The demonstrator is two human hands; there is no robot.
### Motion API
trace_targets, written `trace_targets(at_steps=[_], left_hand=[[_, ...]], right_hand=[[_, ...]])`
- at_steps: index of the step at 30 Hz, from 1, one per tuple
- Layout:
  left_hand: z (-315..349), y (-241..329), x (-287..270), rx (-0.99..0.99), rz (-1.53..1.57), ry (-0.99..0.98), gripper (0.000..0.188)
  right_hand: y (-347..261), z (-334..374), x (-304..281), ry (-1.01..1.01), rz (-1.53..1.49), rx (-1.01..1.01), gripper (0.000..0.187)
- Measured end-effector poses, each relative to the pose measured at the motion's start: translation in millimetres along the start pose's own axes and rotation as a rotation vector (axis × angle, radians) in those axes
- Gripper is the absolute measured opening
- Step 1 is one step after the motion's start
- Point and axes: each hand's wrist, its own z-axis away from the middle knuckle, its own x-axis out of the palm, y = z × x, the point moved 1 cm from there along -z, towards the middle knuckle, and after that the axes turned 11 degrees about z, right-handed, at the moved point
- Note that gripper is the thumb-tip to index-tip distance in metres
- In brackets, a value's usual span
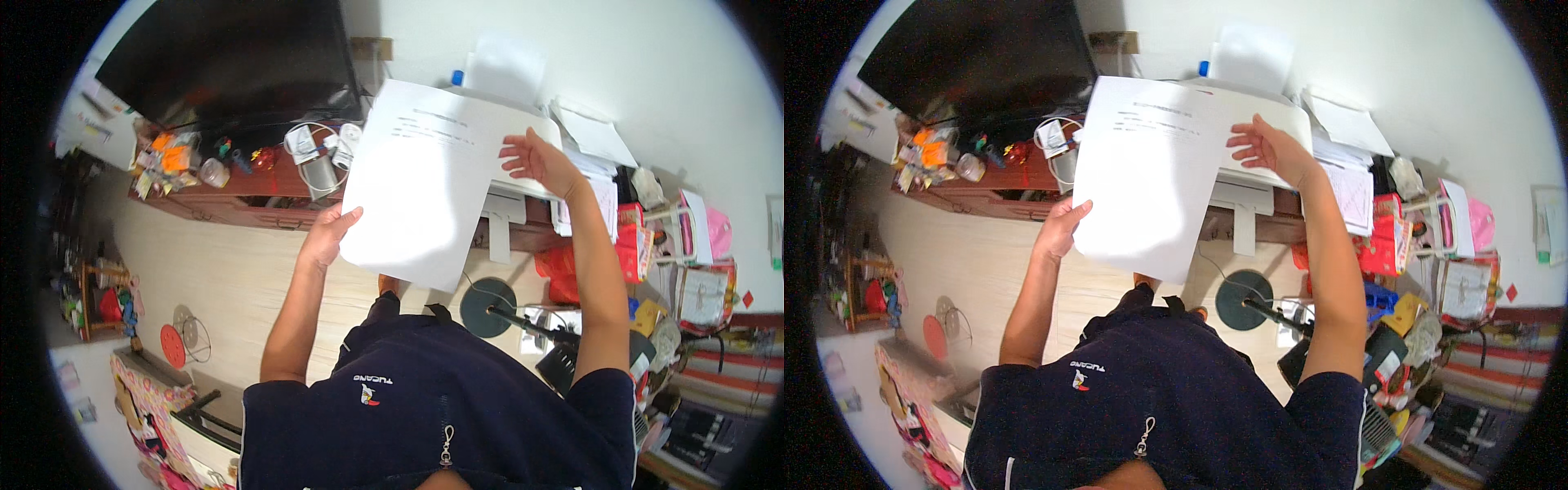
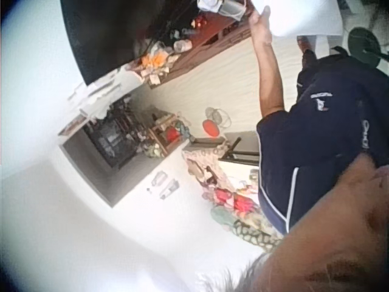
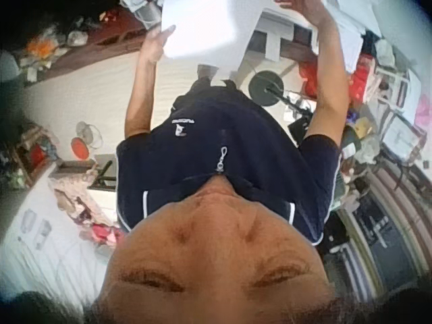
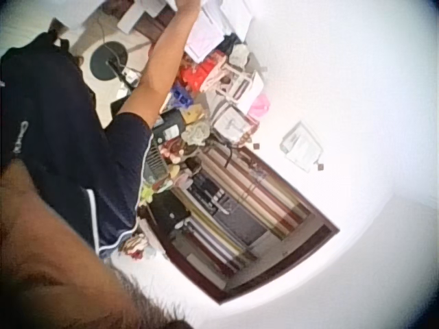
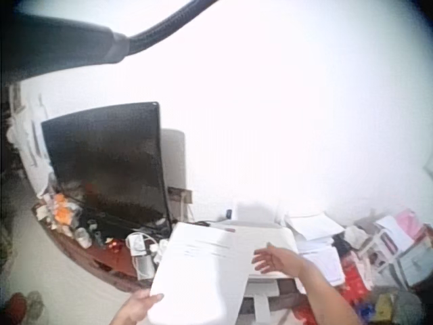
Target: The person places a document on the scanner glass, closes the lid, and presses buttons to start the copying process. They retrieve the printed copy from the output tray, then place a blank sheet of paper into the scanner and press buttons again to continue the task.
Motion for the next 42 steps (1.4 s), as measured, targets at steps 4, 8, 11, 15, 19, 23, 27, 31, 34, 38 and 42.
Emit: trace_targets(at_steps=[4,8,11,15,19,23,27,31,34,38,42], left_hand=[[20,-18,-15,0.068,0.173,0.160,0.025],[37,-29,-22,0.126,0.218,0.222,0.024],[49,-29,-26,0.146,0.195,0.257,0.024],[54,-35,-31,0.179,0.187,0.288,0.024],[56,-41,-35,0.176,0.149,0.279,0.027],[56,-42,-34,0.167,0.150,0.262,0.027],[54,-42,-35,0.167,0.150,0.234,0.025],[52,-41,-30,0.183,0.149,0.250,0.023],[52,-40,-31,0.182,0.134,0.243,0.023],[53,-39,-30,0.179,0.144,0.243,0.025],[52,-41,-33,0.172,0.126,0.253,0.026]], right_hand=[[19,-18,50,-0.078,-0.037,-0.011,0.056],[38,-31,116,-0.088,-0.129,-0.020,0.046],[45,-33,146,-0.071,-0.033,-0.023,0.041],[52,-35,162,-0.044,-0.014,-0.064,0.034],[49,-34,163,-0.023,0.013,-0.045,0.029],[49,-32,162,0.007,0.021,-0.039,0.031],[55,-34,159,0.021,-0.022,-0.034,0.034],[57,-34,159,0.019,-0.055,-0.047,0.034],[62,-39,157,0.008,-0.035,-0.055,0.031],[67,-41,157,0.000,-0.059,-0.050,0.032],[66,-42,158,-0.024,-0.073,-0.049,0.032]])
